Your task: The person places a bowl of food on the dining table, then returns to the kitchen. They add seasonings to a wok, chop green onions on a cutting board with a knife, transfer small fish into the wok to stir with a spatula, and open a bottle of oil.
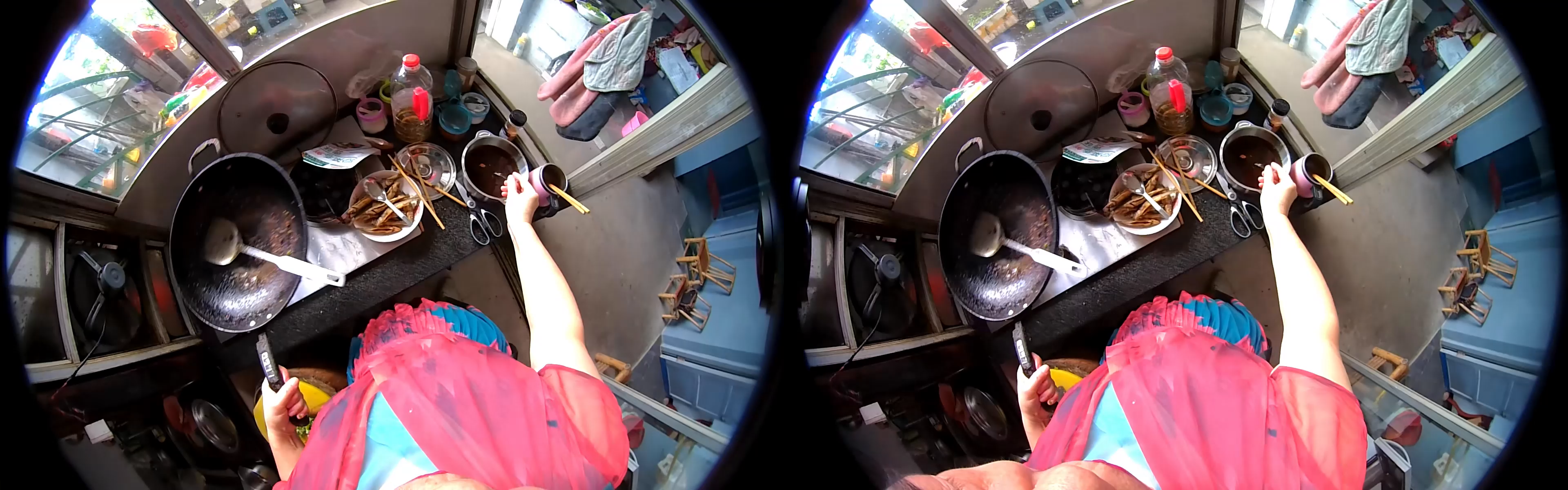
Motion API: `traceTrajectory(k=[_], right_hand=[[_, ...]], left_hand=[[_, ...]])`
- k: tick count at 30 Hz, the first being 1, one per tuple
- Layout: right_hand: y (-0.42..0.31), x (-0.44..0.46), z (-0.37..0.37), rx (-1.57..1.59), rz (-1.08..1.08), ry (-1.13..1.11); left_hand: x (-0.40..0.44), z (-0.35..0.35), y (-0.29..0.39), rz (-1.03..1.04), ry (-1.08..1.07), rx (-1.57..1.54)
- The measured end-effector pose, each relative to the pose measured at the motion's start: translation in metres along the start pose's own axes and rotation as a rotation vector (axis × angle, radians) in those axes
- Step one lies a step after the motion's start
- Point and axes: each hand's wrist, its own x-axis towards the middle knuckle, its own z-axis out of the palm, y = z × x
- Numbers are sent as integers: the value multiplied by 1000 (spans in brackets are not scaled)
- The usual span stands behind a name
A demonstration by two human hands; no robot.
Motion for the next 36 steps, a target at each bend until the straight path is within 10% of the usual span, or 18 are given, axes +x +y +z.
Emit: traceTrajectory(k=[7,24,36], right_hand=[[-25,-3,-47,-519,-517,53],[-4,-4,-66,292,156,143],[-52,-7,-91,285,15,169]], left_hand=[[8,56,15,-145,-214,205],[51,114,20,-335,-491,593],[79,125,11,-346,-525,600]])
